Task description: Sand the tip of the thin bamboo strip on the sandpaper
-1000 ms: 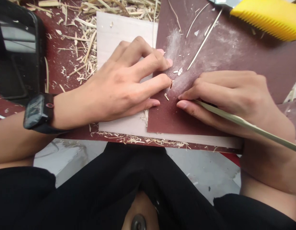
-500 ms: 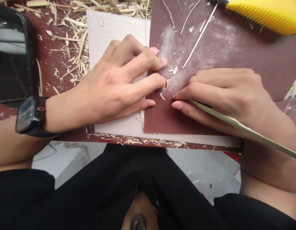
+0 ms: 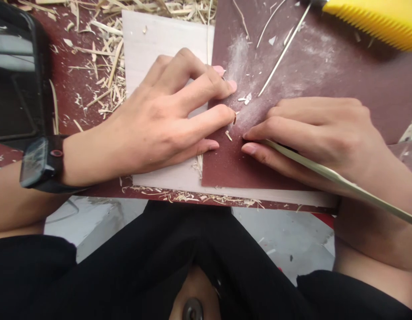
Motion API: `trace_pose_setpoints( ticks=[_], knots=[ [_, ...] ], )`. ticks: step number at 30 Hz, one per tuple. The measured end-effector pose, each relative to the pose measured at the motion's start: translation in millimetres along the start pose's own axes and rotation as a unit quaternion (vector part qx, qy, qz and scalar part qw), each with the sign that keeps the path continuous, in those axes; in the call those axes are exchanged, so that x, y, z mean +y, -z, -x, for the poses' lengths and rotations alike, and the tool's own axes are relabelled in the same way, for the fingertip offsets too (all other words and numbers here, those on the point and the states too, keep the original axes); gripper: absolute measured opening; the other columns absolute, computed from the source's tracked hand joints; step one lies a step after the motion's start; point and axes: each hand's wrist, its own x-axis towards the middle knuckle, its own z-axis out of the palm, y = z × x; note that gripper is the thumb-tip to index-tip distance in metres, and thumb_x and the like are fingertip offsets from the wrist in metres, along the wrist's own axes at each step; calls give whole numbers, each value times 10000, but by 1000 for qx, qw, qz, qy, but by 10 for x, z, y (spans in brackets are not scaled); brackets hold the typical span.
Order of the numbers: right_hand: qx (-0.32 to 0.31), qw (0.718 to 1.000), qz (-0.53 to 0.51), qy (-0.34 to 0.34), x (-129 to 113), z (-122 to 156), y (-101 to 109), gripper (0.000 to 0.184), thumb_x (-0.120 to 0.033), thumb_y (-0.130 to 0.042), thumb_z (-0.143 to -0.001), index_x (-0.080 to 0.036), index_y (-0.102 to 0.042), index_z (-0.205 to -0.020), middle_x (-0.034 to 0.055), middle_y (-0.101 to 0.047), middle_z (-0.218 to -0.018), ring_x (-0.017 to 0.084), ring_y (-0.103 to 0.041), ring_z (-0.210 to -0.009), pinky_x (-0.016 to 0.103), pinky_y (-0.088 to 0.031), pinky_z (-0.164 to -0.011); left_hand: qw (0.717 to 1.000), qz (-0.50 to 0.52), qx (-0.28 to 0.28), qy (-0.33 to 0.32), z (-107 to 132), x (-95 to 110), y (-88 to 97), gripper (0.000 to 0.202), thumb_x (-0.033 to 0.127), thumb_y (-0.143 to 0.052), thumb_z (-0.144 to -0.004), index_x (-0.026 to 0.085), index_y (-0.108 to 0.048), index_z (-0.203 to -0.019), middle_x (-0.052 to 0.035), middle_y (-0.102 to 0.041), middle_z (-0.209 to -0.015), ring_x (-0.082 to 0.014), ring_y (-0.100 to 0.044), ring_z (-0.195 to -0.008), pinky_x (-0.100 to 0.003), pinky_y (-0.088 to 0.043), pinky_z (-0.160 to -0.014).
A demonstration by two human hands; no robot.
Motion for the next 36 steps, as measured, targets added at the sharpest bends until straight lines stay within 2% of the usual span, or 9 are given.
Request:
trace_pose_setpoints(
  ticks=[4, 10, 14, 18, 22, 24, 30, 33, 36],
  knots=[
    [8, 1000, -9, -18, -45, 13, -3, 342, -398, -563, -1177, -197, -700, -936, 51, -683, -886, 135, -596, -764, 343, -378, -727, 1000, 19, -16, 14, -1, 4, 2, 471, 405, -572, -1142, 302, -513, -1598, -77, -520, -1782, -405, -537, -1662, -668, -525, -1312],
    [5, 1000, -1, -11, -81, 14, 11, 361, -366, -530, -1186, -178, -638, -897, 62, -676, -889, 117, -564, -771, 336, -357, -699, 999, 25, -17, 21, -14, 12, 10, 456, 416, -591, -1138, 285, -558, -1574, -77, -534, -1771, -408, -536, -1669, -688, -533, -1329],
    [-3, 1000, 21, -6, -61, 9, 5, 311, -383, -540, -1184, -206, -689, -977, 56, -686, -897, 133, -579, -794, 344, -386, -721, 998, 56, -24, 32, -40, 26, 54, 420, 446, -560, -1153, 310, -600, -1548, -60, -558, -1770, -436, -562, -1669, -731, -549, -1291],
    [-2, 999, 40, 13, -22, 17, -18, 256, -380, -581, -1167, -217, -697, -1009, 46, -701, -912, 140, -562, -797, 357, -393, -733, 999, 31, -40, 15, -37, -2, 102, 417, 467, -540, -1160, 318, -573, -1548, -54, -545, -1788, -426, -560, -1680, -706, -584, -1263],
    [5, 999, 42, 29, -3, 27, -32, 215, -334, -615, -1157, -191, -692, -1017, 48, -700, -923, 130, -549, -803, 361, -389, -737, 998, 45, -33, -16, -1, -60, 110, 496, 458, -591, -1140, 295, -528, -1604, -92, -521, -1809, -437, -550, -1684, -718, -599, -1269],
    [6, 999, 43, 28, -8, 27, -34, 233, -341, -610, -1164, -186, -687, -1008, 45, -692, -915, 122, -542, -796, 356, -387, -736, 998, 44, -29, -21, 12, -83, 98, 520, 448, -601, -1135, 283, -519, -1621, -101, -522, -1804, -441, -554, -1676, -728, -604, -1264],
    [3, 999, 31, 13, -28, 24, -21, 338, -419, -523, -1211, -201, -687, -1012, 26, -671, -916, 98, -561, -803, 334, -375, -742, 997, 66, -37, -21, 19, -124, 58, 514, 490, -535, -1162, 340, -486, -1652, -39, -461, -1824, -454, -507, -1715, -762, -542, -1307],
    [-4, 999, 36, 22, -16, 26, -14, 333, -411, -526, -1211, -197, -693, -1017, 28, -663, -912, 99, -574, -813, 339, -369, -748, 996, 75, -45, -21, 15, -131, 45, 513, 471, -578, -1155, 316, -498, -1637, -60, -459, -1826, -465, -493, -1722, -784, -519, -1321],
    [-4, 999, 43, 25, -4, 30, -18, 319, -416, -509, -1215, -216, -733, -1106, 28, -675, -923, 102, -585, -814, 335, -395, -750, 997, 53, -39, -32, 9, -131, 36, 512, 454, -593, -1150, 287, -499, -1625, -88, -465, -1822, -488, -505, -1699, -787, -557, -1254]
  ],
)
